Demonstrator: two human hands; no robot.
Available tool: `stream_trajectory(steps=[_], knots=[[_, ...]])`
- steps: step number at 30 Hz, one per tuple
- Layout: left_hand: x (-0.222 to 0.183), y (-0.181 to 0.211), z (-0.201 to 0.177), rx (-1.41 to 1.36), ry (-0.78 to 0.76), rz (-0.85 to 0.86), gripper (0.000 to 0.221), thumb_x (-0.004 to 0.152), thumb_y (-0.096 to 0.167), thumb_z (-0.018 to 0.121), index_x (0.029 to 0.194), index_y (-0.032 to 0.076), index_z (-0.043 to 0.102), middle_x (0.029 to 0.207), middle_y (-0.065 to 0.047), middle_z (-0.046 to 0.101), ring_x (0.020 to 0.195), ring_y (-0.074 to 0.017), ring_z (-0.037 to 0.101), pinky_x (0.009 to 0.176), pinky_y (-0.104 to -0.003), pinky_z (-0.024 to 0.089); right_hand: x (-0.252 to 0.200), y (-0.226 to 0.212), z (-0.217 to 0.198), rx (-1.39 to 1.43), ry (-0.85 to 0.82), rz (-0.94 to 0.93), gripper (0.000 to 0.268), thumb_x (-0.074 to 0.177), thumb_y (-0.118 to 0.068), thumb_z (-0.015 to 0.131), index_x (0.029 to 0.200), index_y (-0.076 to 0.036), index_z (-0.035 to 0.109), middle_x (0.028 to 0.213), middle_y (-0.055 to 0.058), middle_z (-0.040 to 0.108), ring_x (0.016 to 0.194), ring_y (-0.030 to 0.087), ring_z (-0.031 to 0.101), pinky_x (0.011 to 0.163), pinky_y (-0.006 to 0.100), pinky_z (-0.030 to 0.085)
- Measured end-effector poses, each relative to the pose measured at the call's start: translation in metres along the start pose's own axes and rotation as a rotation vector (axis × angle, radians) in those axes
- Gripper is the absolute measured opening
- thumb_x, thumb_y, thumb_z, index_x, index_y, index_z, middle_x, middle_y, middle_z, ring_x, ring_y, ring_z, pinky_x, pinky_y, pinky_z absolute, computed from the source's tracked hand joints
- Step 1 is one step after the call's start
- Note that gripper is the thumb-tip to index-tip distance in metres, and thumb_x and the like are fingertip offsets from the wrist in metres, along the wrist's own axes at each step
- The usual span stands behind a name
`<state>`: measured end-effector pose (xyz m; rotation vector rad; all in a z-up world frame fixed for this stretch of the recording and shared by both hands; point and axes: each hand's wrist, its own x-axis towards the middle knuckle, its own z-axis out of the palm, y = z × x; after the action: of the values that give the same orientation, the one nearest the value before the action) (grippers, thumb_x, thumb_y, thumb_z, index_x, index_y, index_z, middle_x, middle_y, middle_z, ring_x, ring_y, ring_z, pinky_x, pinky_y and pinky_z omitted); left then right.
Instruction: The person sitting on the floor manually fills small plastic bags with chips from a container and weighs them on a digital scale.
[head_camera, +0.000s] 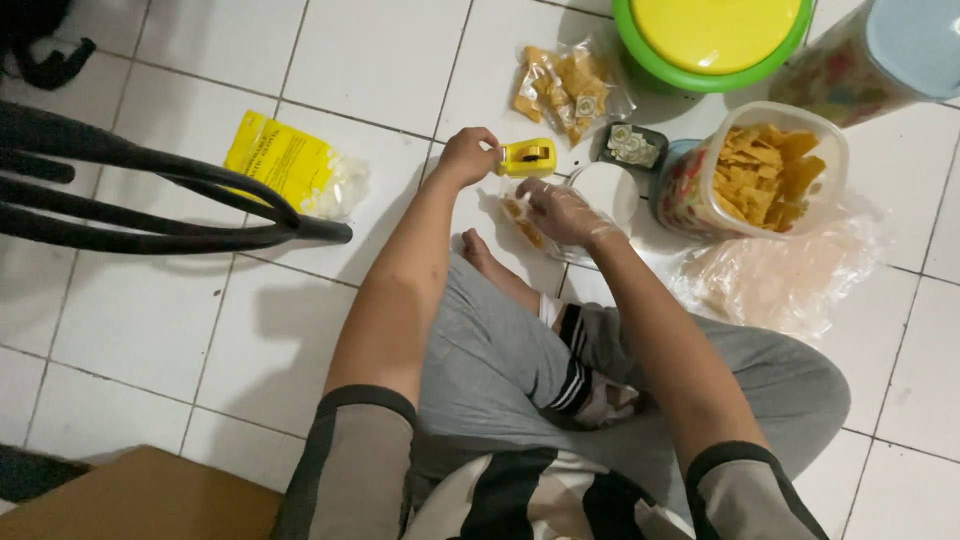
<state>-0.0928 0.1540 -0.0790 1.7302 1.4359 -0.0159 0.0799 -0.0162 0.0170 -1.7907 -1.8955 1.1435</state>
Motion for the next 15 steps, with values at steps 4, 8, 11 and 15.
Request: stream_trajectory(steps=[4, 8, 11, 15], knots=[[0.009, -0.001, 0.011, 0.093, -0.029, 0.042, 0.033, 0.092, 0.032, 0.065, 0.124, 0.028, 0.071, 0.121, -0.01, 0.072, 0.12, -0.0307, 0.067, 0.1, -0.043, 0.055, 0.024, 0.004, 0.001, -0.318, -0.058, 0.103, 0.034, 0.09, -0.014, 0.068, 0.124, -0.017, 0.065, 0.093, 0.012, 0.076, 0.098, 0.033, 0.072, 0.088, 0.049, 0.053], [-0.003, 0.015, 0.005, 0.105, -0.105, 0.102, 0.037, 0.098, 0.026, 0.056, 0.133, 0.018, 0.066, 0.132, -0.021, 0.066, 0.128, -0.039, 0.062, 0.108, -0.049, 0.05, 0.044, 0.004, -0.001, -0.509, 0.056, 0.112, 0.021, 0.091, -0.018, 0.069, 0.112, -0.019, 0.075, 0.091, 0.01, 0.075, 0.089, 0.029, 0.074, 0.082, 0.043, 0.057], [-0.004, 0.025, 0.005, 0.121, -0.125, 0.1, 0.036, 0.097, 0.027, 0.062, 0.132, 0.02, 0.067, 0.128, -0.02, 0.065, 0.124, -0.0373, 0.064, 0.105, -0.049, 0.052, 0.04, 0.003, -0.003, -0.484, 0.363, -0.214, 0.012, 0.089, -0.011, 0.064, 0.095, -0.009, 0.074, 0.121, 0.018, 0.065, 0.082, 0.033, 0.067, 0.072, 0.043, 0.055], [0.006, 0.024, 0.013, 0.159, -0.152, 0.106, 0.032, 0.097, 0.031, 0.064, 0.127, 0.02, 0.069, 0.13, -0.02, 0.06, 0.127, -0.0418, 0.061, 0.105, -0.051, 0.051, 0.049, 0.01, -0.004, -0.463, 0.289, -0.072, 0.022, 0.088, -0.015, 0.065, 0.102, -0.019, 0.081, 0.139, 0.013, 0.057, 0.091, 0.035, 0.068, 0.079, 0.046, 0.057]])
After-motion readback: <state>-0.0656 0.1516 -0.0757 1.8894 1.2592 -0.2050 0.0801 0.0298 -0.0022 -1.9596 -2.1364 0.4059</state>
